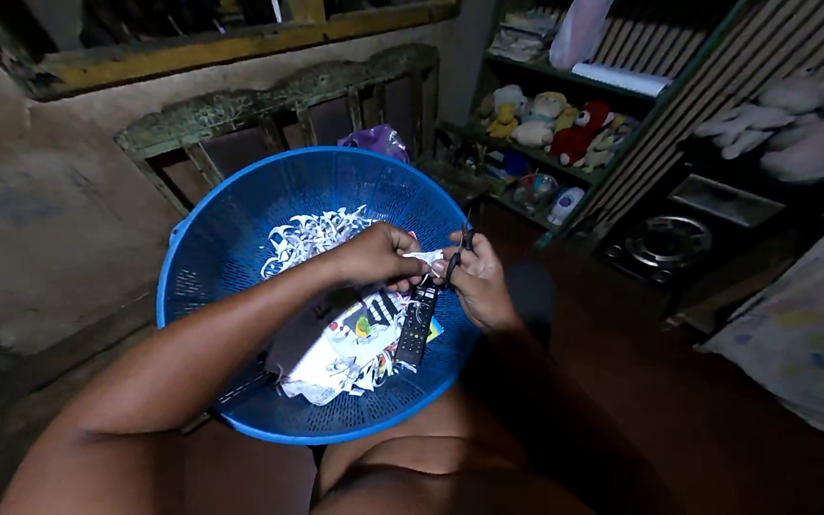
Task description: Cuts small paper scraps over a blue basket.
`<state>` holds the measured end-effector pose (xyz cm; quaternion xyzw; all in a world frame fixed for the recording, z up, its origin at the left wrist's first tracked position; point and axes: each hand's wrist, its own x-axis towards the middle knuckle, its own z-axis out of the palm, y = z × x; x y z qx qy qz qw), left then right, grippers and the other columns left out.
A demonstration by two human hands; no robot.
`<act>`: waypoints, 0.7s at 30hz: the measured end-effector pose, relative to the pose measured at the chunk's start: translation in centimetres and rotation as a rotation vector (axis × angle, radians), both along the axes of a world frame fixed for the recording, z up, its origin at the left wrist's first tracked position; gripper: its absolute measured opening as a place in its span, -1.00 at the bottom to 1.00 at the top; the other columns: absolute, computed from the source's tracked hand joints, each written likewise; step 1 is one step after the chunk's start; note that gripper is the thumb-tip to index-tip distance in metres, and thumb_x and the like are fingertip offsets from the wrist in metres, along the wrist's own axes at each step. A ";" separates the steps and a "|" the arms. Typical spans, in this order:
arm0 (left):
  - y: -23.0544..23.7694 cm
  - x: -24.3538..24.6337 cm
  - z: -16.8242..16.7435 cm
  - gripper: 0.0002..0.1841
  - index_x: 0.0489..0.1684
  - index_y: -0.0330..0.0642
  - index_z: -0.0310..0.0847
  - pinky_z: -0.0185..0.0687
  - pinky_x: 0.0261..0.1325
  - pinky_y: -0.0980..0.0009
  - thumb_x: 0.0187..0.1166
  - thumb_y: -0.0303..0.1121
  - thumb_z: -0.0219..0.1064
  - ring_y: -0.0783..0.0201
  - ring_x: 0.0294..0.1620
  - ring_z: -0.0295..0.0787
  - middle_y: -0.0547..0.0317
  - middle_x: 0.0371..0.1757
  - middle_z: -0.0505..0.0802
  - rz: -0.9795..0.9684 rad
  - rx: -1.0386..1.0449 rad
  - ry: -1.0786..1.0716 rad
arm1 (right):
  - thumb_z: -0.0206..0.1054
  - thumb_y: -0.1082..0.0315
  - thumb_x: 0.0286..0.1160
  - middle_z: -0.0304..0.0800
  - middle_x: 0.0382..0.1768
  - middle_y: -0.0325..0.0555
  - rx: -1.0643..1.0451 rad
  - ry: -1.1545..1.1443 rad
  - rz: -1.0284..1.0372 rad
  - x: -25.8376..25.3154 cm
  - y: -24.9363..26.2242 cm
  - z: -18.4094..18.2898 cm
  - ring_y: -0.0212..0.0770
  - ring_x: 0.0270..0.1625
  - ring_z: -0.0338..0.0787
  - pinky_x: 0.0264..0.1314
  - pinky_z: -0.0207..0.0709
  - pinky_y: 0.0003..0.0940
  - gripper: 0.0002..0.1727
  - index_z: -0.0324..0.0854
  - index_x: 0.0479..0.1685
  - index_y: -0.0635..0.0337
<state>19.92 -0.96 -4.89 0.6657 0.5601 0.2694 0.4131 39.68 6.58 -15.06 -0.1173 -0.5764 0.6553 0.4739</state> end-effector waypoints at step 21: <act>0.3 -0.7 2.0 -0.82 -0.04 -0.35 0.71 0.82 -0.34 0.35 0.74 -0.40 0.27 0.23 -0.46 0.83 -0.04 -0.27 0.90 0.188 0.119 -0.184 | 0.42 0.28 0.59 0.76 0.02 0.07 0.145 -0.122 -0.044 -0.5 0.5 0.0 -0.07 -0.04 0.84 0.01 0.81 -0.15 -0.57 0.47 0.33 0.27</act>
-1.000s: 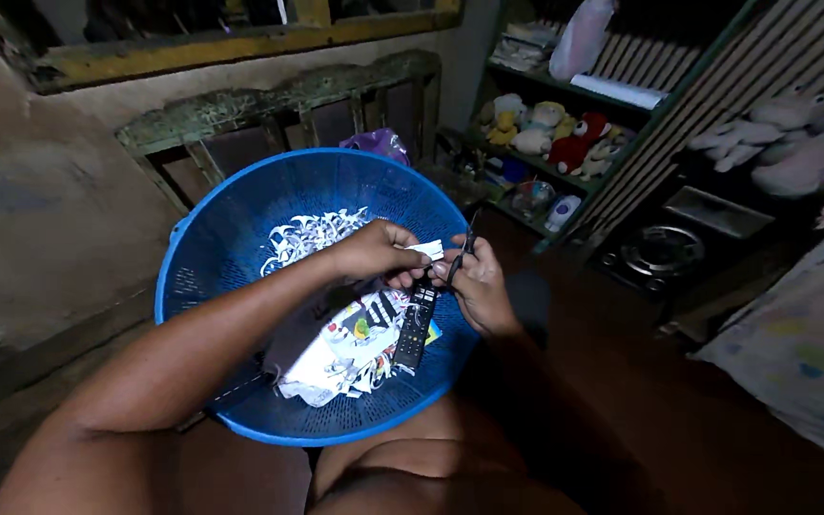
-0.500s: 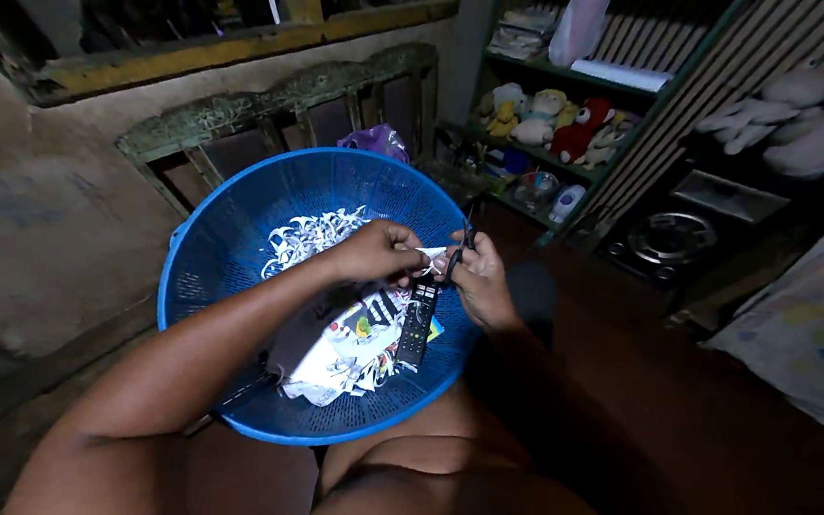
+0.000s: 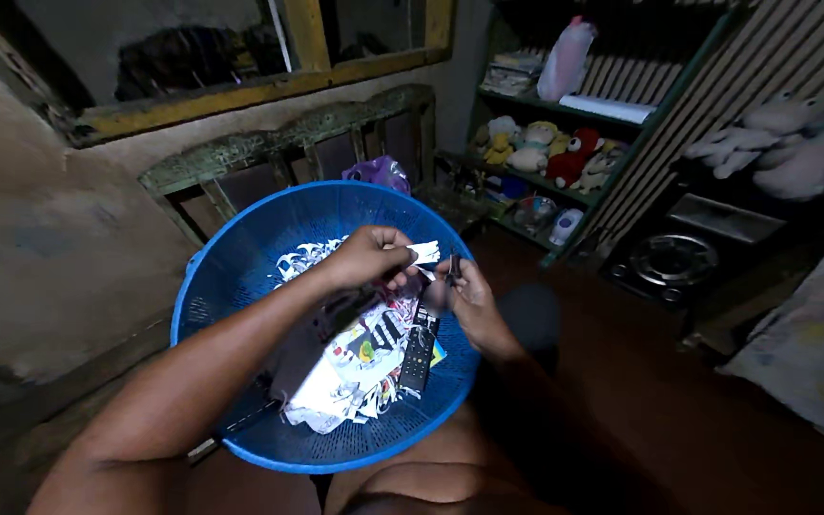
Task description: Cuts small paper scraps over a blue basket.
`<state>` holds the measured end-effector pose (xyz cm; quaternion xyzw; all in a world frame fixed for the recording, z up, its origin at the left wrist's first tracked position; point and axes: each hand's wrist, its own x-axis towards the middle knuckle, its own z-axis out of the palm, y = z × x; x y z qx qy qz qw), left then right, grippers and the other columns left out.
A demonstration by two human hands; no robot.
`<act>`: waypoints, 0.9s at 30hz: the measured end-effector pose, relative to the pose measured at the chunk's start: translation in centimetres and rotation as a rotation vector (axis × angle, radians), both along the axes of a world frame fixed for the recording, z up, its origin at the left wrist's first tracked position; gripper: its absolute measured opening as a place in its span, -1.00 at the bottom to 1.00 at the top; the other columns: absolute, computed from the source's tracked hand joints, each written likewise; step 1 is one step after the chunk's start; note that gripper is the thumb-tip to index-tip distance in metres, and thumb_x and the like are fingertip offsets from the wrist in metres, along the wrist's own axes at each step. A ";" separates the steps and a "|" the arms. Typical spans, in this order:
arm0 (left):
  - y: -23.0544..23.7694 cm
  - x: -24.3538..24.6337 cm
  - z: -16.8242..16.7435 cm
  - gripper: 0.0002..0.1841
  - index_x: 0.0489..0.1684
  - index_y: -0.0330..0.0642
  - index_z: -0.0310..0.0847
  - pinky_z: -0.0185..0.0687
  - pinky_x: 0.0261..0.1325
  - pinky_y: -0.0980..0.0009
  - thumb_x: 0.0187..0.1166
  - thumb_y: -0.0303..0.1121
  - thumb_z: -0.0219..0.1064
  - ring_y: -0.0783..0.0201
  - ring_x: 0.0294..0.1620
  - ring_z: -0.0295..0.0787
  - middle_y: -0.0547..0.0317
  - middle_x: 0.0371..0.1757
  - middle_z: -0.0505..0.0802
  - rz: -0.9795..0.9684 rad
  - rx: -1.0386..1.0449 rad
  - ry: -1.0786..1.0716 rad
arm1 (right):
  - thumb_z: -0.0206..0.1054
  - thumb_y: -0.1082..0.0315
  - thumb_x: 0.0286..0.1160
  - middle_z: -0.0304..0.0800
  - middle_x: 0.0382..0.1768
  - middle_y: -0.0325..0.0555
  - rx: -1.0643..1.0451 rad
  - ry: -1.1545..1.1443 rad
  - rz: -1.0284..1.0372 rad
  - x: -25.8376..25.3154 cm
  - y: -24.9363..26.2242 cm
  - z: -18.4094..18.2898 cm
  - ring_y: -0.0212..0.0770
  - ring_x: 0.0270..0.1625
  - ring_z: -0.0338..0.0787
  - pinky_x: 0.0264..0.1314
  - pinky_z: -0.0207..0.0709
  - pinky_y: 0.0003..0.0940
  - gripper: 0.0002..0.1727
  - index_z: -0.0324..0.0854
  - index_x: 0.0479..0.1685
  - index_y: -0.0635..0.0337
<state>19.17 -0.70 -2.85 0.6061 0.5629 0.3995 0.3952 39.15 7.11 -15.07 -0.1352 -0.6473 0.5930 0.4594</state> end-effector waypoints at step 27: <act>-1.3 -1.9 -0.2 -0.83 -0.11 -0.34 0.71 0.78 -0.36 0.37 0.73 -0.40 0.27 0.25 -0.47 0.81 -0.03 -0.30 0.89 -0.073 -0.025 -0.010 | 0.17 0.01 0.78 0.76 -0.19 -0.13 0.237 -0.254 0.391 0.7 -0.3 -0.9 -0.33 -0.23 0.72 -0.19 0.65 -0.39 -0.55 0.65 -0.04 0.29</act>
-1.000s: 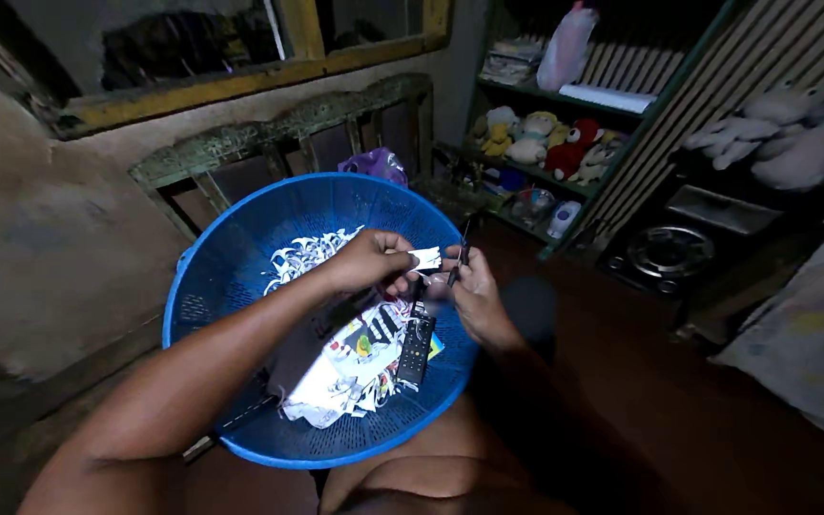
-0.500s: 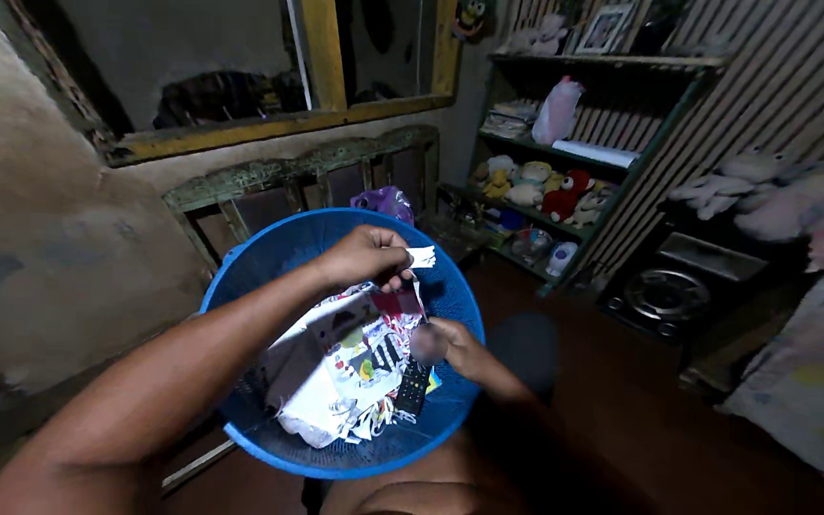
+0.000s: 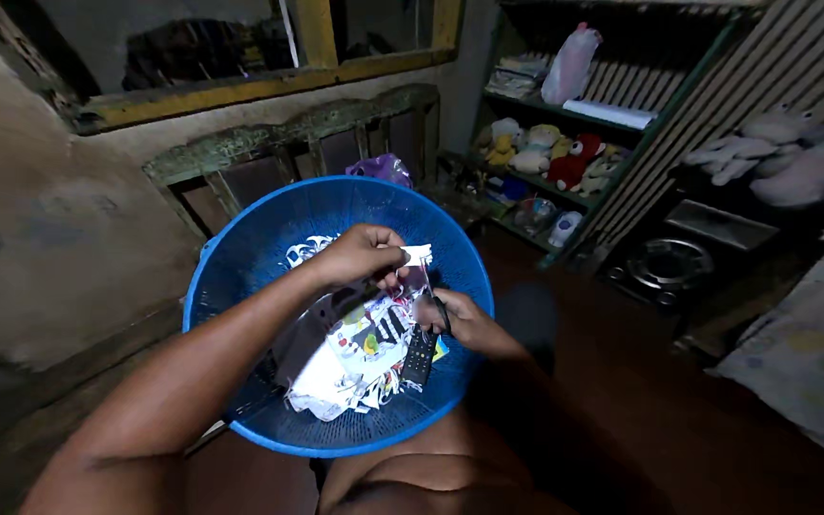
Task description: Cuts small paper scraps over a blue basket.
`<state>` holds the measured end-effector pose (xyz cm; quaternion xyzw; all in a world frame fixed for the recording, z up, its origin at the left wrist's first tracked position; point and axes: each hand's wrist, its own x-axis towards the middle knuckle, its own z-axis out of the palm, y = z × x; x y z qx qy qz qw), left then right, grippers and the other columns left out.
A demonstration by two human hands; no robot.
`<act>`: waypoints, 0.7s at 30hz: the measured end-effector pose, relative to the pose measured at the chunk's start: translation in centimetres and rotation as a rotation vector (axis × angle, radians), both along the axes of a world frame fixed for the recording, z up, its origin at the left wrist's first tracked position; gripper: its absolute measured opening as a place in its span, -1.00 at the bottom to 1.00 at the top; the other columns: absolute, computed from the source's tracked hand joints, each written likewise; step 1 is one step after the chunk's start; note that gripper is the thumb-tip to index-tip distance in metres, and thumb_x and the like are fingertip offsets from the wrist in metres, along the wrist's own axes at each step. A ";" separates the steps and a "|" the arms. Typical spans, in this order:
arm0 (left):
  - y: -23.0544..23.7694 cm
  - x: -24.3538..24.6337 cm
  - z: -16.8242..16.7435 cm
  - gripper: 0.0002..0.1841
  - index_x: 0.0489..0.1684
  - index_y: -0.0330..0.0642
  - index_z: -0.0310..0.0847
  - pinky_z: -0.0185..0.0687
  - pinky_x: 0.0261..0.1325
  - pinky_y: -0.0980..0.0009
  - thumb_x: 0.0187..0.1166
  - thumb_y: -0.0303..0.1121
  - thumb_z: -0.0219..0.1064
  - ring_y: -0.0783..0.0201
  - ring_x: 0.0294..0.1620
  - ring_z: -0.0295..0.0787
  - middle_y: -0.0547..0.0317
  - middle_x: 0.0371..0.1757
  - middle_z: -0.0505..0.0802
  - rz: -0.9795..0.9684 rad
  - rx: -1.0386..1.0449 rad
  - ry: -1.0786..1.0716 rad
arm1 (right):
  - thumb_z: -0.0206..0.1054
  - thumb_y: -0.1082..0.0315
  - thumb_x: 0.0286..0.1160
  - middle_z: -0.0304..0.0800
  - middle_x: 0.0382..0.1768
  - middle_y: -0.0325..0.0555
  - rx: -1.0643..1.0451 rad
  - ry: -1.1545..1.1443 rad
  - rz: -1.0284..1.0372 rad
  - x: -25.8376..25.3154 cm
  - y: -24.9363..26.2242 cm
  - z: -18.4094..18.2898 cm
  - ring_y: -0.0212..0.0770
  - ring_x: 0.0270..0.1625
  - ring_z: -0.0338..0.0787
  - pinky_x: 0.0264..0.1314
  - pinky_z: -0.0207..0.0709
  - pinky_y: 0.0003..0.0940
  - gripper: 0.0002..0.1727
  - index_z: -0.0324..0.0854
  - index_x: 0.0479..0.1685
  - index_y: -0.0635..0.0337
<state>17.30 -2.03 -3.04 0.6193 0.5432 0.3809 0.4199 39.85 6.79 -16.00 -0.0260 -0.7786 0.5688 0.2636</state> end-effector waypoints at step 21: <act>-0.5 0.3 -0.4 -0.85 -0.12 -0.36 0.72 0.78 -0.38 0.37 0.71 -0.44 0.29 0.23 -0.48 0.80 -0.04 -0.33 0.88 0.023 0.050 -0.018 | 0.13 0.10 0.81 0.78 -0.18 -0.14 -0.050 -0.051 -0.065 0.3 -0.4 0.8 -0.33 -0.25 0.75 -0.18 0.68 -0.40 -0.61 0.66 -0.01 0.29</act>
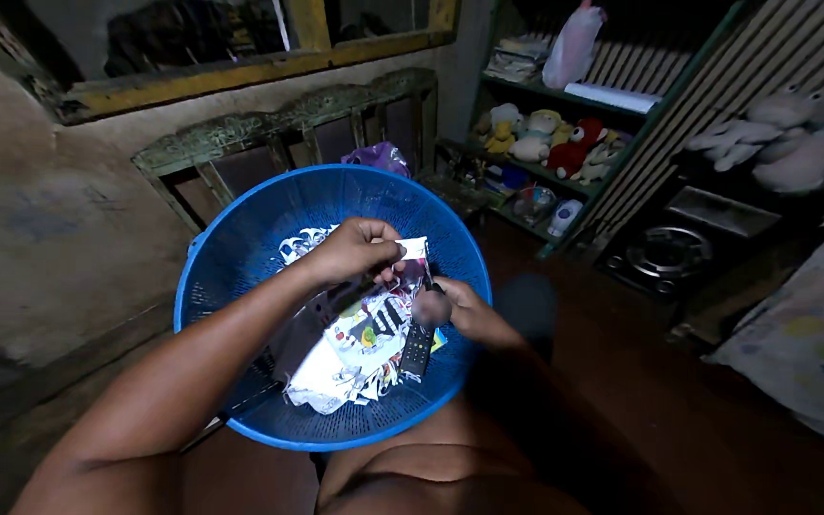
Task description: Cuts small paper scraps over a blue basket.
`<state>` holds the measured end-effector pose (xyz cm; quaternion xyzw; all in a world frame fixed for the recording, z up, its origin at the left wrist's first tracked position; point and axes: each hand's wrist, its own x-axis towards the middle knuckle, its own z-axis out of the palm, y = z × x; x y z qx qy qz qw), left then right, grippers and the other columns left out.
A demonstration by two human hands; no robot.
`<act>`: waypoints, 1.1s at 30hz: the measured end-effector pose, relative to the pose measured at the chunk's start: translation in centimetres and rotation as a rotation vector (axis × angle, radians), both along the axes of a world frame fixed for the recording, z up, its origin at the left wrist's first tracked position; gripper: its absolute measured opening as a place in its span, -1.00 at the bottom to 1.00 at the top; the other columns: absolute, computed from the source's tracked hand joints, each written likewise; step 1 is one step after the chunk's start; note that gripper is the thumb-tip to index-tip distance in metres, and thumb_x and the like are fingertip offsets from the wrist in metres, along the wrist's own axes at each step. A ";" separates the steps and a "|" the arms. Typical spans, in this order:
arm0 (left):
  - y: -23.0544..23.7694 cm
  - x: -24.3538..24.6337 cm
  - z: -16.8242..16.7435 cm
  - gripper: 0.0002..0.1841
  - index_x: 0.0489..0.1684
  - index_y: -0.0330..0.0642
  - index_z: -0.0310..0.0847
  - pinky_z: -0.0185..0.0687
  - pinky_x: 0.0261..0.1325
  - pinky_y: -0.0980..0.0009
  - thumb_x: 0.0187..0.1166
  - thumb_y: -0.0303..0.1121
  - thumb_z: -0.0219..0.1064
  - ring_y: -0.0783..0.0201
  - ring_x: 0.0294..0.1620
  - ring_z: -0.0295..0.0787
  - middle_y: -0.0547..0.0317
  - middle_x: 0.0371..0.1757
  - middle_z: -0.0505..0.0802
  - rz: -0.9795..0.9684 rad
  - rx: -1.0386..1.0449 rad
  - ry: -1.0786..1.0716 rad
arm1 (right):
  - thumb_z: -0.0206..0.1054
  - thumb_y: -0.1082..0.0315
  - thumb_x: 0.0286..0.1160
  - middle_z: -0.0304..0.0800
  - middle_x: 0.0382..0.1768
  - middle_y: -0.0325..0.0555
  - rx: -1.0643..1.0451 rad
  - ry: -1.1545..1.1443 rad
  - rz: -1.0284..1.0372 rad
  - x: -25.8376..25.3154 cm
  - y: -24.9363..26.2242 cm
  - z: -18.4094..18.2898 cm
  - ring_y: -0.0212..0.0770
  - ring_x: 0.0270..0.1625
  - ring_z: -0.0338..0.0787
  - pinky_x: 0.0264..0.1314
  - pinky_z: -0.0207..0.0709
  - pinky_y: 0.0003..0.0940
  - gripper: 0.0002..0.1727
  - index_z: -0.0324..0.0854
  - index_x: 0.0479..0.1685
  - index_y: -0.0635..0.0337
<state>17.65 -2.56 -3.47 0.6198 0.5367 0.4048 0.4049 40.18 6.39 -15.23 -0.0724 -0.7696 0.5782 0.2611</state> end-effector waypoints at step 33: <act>0.4 -0.6 0.1 -0.84 -0.07 -0.34 0.70 0.80 -0.36 0.36 0.74 -0.41 0.26 0.23 -0.45 0.82 -0.02 -0.25 0.89 0.100 0.034 -0.052 | 0.12 0.03 0.82 0.76 -0.31 -0.24 -0.055 0.011 0.013 -0.1 0.2 -0.1 -0.36 -0.25 0.74 -0.16 0.66 -0.41 -0.57 0.67 -0.16 0.22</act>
